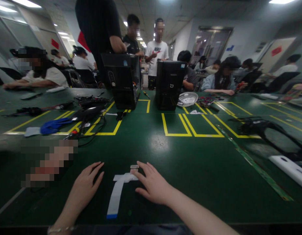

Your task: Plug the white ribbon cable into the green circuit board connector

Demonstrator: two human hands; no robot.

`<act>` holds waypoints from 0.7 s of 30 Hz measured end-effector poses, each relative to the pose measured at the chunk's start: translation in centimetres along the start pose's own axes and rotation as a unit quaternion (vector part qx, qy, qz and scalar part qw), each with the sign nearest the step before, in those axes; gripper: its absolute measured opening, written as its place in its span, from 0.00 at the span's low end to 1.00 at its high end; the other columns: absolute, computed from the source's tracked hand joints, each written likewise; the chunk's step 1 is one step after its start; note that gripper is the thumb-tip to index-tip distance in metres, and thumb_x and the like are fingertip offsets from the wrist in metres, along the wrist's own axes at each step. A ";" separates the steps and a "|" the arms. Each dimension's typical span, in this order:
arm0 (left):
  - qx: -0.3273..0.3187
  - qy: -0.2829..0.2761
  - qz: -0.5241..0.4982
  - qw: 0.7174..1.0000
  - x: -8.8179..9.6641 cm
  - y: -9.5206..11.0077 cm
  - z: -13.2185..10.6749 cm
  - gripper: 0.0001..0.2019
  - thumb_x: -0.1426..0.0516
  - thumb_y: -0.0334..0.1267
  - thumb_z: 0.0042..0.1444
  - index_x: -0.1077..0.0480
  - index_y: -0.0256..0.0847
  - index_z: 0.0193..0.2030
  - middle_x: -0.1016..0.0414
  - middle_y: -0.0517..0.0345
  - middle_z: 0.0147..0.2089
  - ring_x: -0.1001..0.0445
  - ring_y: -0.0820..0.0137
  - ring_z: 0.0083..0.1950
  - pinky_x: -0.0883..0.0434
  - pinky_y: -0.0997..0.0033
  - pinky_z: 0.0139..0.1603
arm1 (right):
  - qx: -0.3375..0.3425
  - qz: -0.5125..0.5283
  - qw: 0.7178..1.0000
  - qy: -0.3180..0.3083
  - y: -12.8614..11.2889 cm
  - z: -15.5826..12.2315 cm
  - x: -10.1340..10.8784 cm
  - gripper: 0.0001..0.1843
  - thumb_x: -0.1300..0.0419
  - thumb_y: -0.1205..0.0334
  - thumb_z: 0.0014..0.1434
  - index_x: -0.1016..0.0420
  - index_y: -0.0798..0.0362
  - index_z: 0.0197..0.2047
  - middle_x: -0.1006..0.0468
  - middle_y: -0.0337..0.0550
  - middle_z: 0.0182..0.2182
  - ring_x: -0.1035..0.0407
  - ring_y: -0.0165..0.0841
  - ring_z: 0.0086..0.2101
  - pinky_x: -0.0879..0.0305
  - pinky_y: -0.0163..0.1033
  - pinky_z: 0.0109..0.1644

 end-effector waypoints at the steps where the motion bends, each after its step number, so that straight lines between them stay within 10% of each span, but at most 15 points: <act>1: 0.000 0.001 0.000 1.000 0.0 0.0 0.0 0.26 0.56 0.47 0.63 0.32 0.33 0.59 0.32 0.40 0.59 0.33 0.52 0.59 0.34 0.48 0.57 | -0.006 -0.008 1.000 0.008 0.4 -0.2 0.2 0.35 0.46 0.51 0.63 0.52 0.46 0.69 0.56 0.52 0.69 0.57 0.44 0.66 0.54 0.55 0.67; 7: -0.005 0.009 -0.007 1.000 0.0 -0.1 0.0 0.25 0.55 0.47 0.63 0.31 0.34 0.58 0.31 0.41 0.58 0.32 0.53 0.59 0.34 0.49 0.58 | -0.275 -0.128 0.943 0.137 8.8 -5.4 3.0 0.33 0.54 0.45 0.65 0.41 0.56 0.66 0.52 0.58 0.68 0.49 0.50 0.63 0.47 0.58 0.63; 14: -0.012 0.009 0.000 1.000 -0.1 -0.1 0.1 0.26 0.56 0.47 0.63 0.31 0.32 0.58 0.31 0.40 0.58 0.32 0.53 0.58 0.34 0.49 0.58 | -0.692 -0.121 0.655 0.278 21.7 -25.1 6.6 0.53 0.54 0.27 0.51 0.33 0.71 0.58 0.42 0.87 0.55 0.44 0.72 0.55 0.41 0.72 0.43; 17: -0.007 0.012 0.001 1.000 -0.1 0.0 0.1 0.26 0.56 0.47 0.62 0.30 0.33 0.57 0.31 0.40 0.58 0.32 0.52 0.57 0.33 0.48 0.57 | -0.746 -0.083 0.557 0.355 23.6 -31.1 6.5 0.59 0.47 0.26 0.43 0.40 0.67 0.64 0.45 0.88 0.57 0.49 0.73 0.58 0.48 0.75 0.45; 21: -0.009 0.017 -0.005 1.000 0.1 0.0 0.1 0.26 0.55 0.47 0.62 0.30 0.33 0.57 0.30 0.40 0.57 0.31 0.52 0.57 0.33 0.48 0.57 | -0.756 -0.067 0.537 0.368 24.1 -33.4 5.6 0.62 0.49 0.25 0.43 0.48 0.64 0.68 0.46 0.88 0.58 0.54 0.71 0.61 0.54 0.76 0.48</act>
Point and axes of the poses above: each hand's wrist, its own z-axis towards the middle knuckle, its own x-axis out of the back of the hand, y = z × x, the point moved 4 cm from there along z, towards the middle knuckle
